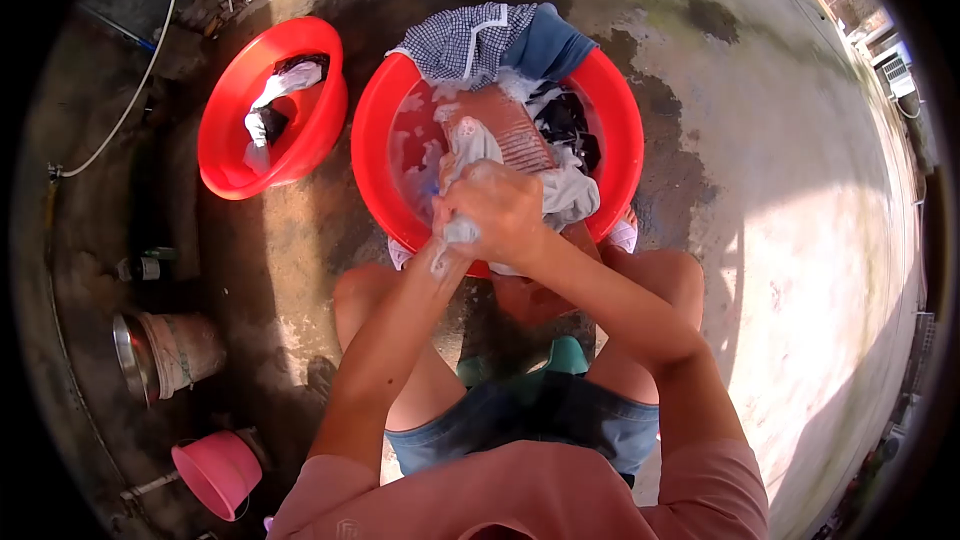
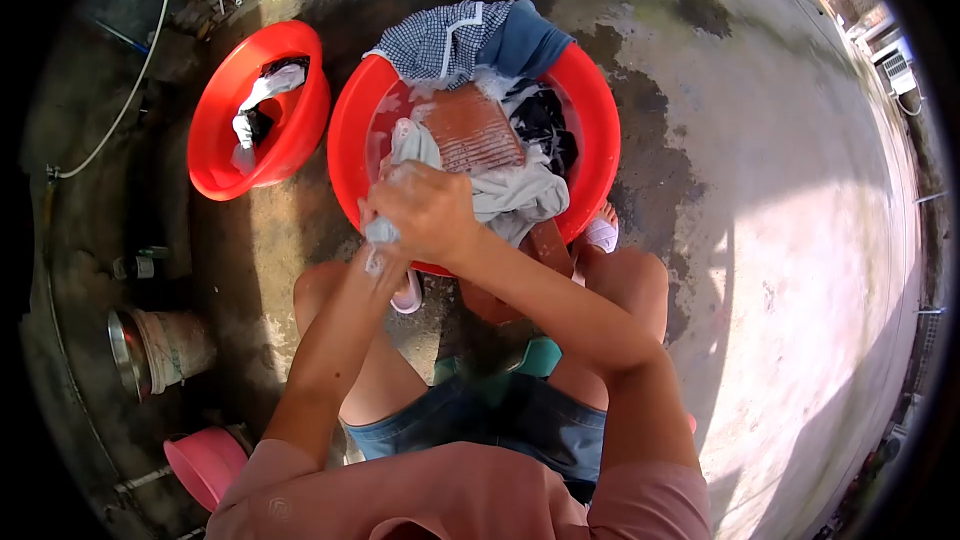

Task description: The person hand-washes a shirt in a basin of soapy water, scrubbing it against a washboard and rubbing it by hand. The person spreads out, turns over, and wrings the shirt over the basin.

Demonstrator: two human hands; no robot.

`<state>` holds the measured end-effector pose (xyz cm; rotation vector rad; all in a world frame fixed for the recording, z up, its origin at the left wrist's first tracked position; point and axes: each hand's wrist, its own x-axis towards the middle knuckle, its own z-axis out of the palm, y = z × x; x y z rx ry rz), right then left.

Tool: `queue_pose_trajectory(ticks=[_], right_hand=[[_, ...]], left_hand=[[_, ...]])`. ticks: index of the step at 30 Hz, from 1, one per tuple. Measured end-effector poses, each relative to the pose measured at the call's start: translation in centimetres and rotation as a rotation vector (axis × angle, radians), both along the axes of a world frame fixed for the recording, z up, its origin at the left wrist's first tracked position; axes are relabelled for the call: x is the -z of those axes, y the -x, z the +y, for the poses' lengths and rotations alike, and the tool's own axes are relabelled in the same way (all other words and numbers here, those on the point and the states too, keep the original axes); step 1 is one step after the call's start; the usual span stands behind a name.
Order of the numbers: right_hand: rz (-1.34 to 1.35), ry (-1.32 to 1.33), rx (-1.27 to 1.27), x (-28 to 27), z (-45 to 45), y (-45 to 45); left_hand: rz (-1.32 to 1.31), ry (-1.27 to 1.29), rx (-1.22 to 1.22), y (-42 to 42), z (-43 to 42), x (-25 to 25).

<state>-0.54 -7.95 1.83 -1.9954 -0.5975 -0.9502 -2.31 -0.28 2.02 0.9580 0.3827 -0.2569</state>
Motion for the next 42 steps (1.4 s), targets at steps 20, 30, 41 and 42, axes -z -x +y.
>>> queue_pose_trajectory(ticks=[20,30,41,42], right_hand=[[1.207,-0.47,-0.187,-3.0,-12.4,-2.0],[1.072,-0.965,-0.902,-3.7,-9.9,-0.7],[1.093,-0.444,-0.443,-4.3,-11.3,-2.9],[1.081,-0.271,-0.568,-4.4,-11.1,-2.6]], left_hand=[[-0.219,0.041,-0.019,-3.5,9.0,-0.8],[-0.274,0.224,0.449,-2.0,6.3,-0.8],[-0.271,-0.119,0.364,-1.0,7.2,-2.0],[-0.248,0.034,0.356,-1.7,7.3,-1.8]])
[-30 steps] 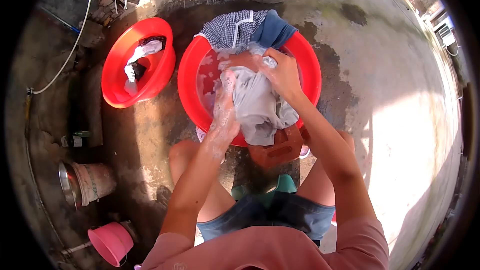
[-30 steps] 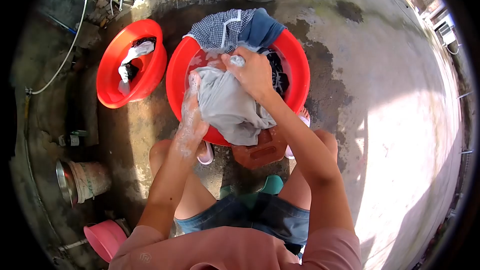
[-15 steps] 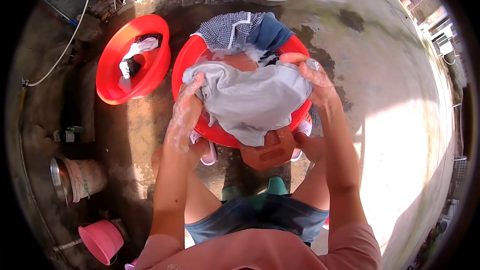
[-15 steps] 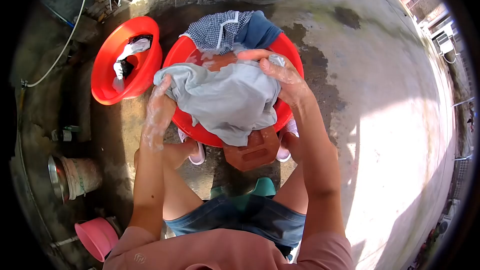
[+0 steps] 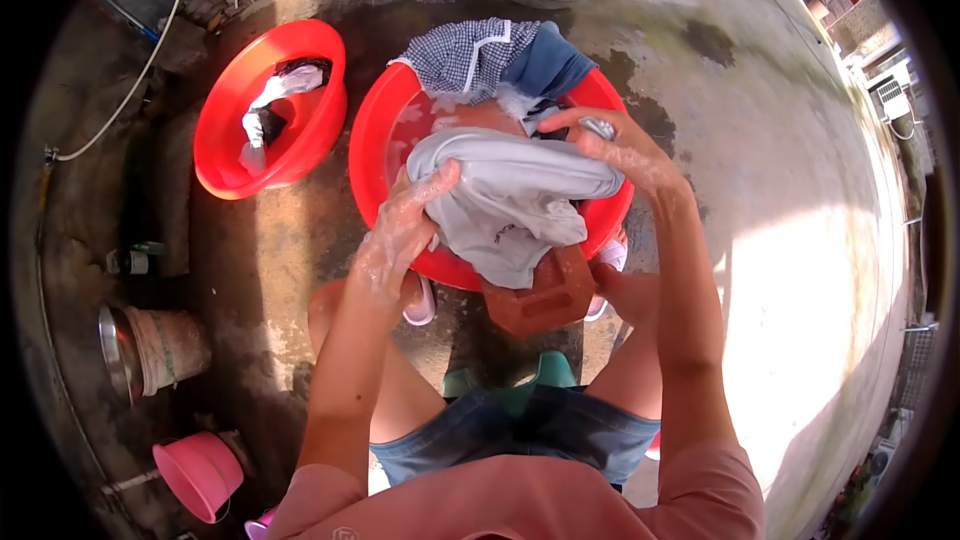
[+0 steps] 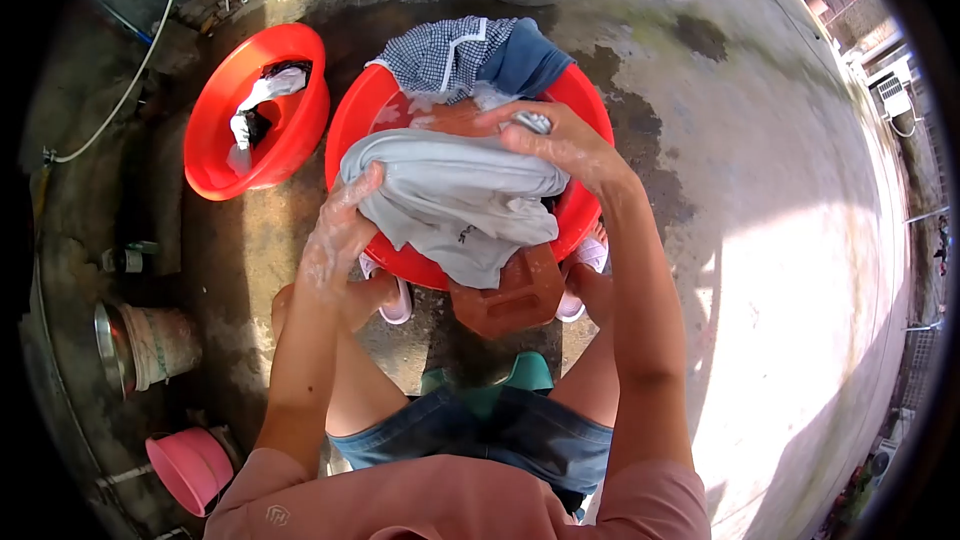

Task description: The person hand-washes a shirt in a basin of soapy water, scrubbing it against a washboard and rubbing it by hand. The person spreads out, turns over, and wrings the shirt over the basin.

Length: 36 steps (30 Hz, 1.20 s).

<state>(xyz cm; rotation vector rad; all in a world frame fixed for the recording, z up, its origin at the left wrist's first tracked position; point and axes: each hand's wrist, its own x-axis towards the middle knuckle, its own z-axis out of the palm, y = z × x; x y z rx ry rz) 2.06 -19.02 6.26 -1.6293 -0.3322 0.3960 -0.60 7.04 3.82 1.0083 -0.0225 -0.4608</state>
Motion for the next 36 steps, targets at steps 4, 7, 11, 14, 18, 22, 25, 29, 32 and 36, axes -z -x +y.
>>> queue_pose_trajectory(ticks=[4,7,11,14,18,22,25,29,32,36], right_hand=[[0.031,0.386,0.028,1.1,1.3,0.7],[-0.099,-0.15,0.393,0.8,2.7,0.3],[-0.892,0.397,0.495,1.9,10.1,3.6],[-0.889,0.649,0.761,1.5,9.7,0.7],[-1.158,0.473,0.613,3.0,13.0,5.0],[-0.799,0.595,0.784,3.5,8.5,-0.4],[-0.88,0.51,0.785,3.4,8.2,-1.1],[-0.825,0.55,0.746,4.1,7.9,-1.0],[-0.549,0.388,0.666,4.3,6.5,-0.6],[0.033,-0.014,0.299,2.4,2.2,1.3]], left_hand=[[0.059,0.155,-0.095,-0.6,-0.2,1.4],[0.146,0.306,-0.148,-0.8,-2.1,0.3],[0.211,0.166,-0.424,-1.9,-5.1,4.3],[0.128,0.085,-0.407,1.5,-8.8,2.1],[0.013,0.735,-0.264,1.3,-7.6,4.8],[0.088,0.064,-0.389,1.9,-8.6,0.5],[0.07,0.03,-0.394,1.2,-9.0,0.6],[0.132,-0.008,-0.352,1.6,-7.6,2.0],[0.047,-0.037,-0.289,1.5,-7.6,1.6],[0.135,0.11,-0.216,-1.4,-1.1,1.4]])
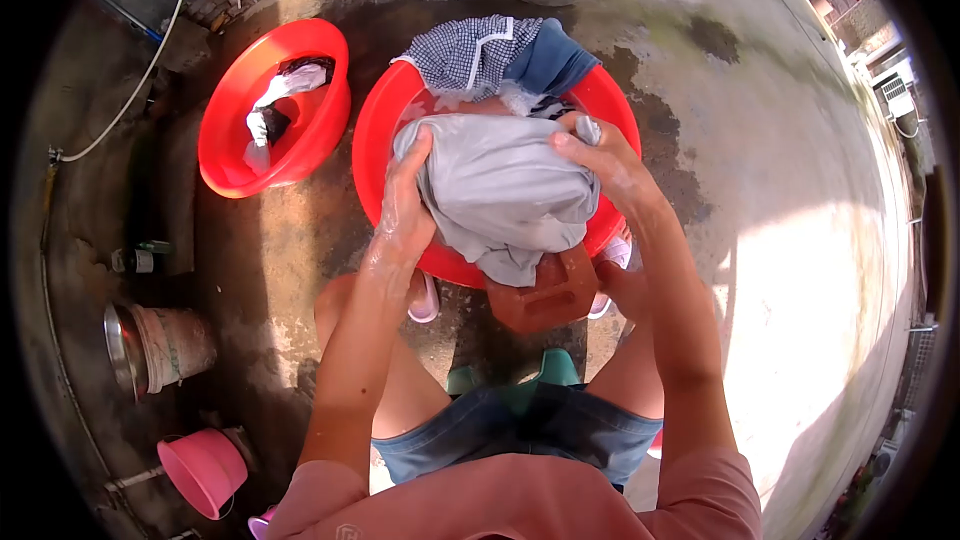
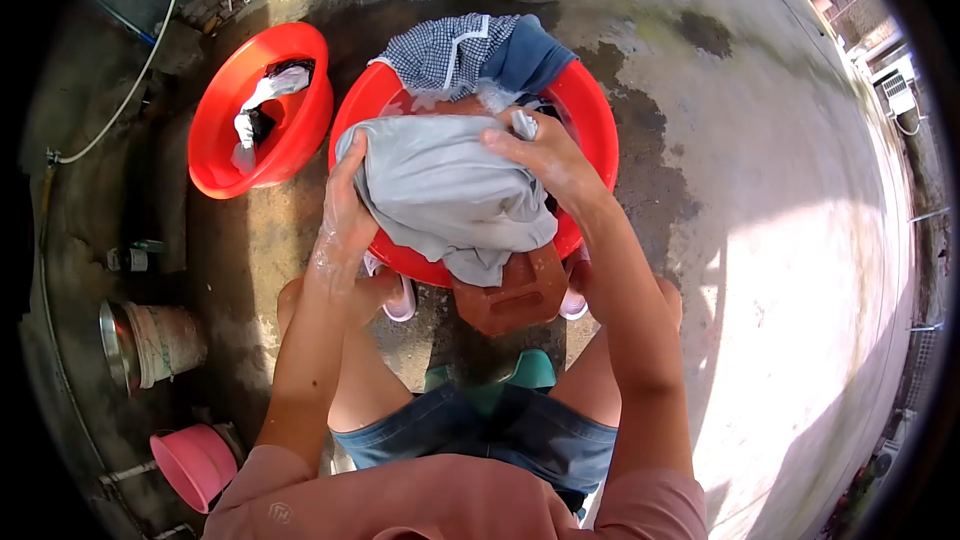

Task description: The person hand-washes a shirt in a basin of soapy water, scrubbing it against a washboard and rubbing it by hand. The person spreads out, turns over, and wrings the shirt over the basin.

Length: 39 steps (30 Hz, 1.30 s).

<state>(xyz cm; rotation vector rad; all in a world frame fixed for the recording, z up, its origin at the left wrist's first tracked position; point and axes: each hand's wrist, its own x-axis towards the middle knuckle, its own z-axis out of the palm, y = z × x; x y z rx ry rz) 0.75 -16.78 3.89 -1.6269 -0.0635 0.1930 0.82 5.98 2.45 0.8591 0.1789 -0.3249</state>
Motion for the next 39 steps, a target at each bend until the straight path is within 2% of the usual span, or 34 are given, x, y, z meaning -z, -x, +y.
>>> queue_pose_trajectory(ticks=[1,4,8,11,15,18,19,23,26,28,29,32,33,36,39], right_hand=[[0.039,-0.031,-0.086,-0.3,-0.9,0.2],[0.136,-0.221,0.024,-0.2,-2.5,0.4],[0.056,-0.405,0.17,-1.2,-3.0,0.8],[0.022,-0.384,0.249,-1.5,-3.6,0.6],[-0.05,-0.4,0.303,-1.2,-5.0,0.2],[-0.14,-0.431,0.325,-0.9,-4.9,0.1],[-0.138,-0.473,0.29,-1.1,-4.6,0.2],[-0.085,-0.686,0.09,-2.1,-2.6,0.4],[-0.024,-0.857,-0.125,-3.3,-0.3,0.9],[-0.013,-0.859,-0.195,-3.4,1.2,0.8],[-0.031,-0.789,-0.182,-3.6,1.2,0.7],[-0.003,-0.655,-0.048,-4.0,1.0,0.3],[0.027,-0.631,0.003,-3.9,1.4,0.3],[0.137,-0.16,-0.277,-0.4,2.0,1.0],[0.172,-0.079,-0.252,1.4,2.5,1.0]], left_hand=[[-0.006,0.005,-0.014,-0.2,0.9,-0.2],[-0.004,0.029,-0.038,0.2,2.1,-0.5],[0.011,0.075,-0.077,0.2,2.6,-0.8],[0.02,0.116,-0.158,0.0,2.6,-0.9],[-0.132,0.17,-0.044,-0.3,4.2,-0.4],[-0.152,0.057,-0.05,0.1,3.7,-0.9],[-0.15,0.007,0.007,0.5,3.3,-1.7],[-0.284,0.132,0.288,1.4,2.4,-1.4],[-0.47,-0.087,0.424,0.9,0.0,-1.0],[-0.524,-0.397,0.665,1.5,-1.8,-0.4],[-0.693,-0.863,0.676,2.1,-2.3,-0.9],[-0.106,-0.515,0.788,1.2,-1.3,-1.0],[-0.194,-0.306,0.607,1.4,-0.9,0.6],[-0.198,0.073,0.254,1.2,-1.2,0.2],[-0.178,0.105,0.058,0.4,-0.5,0.3]])
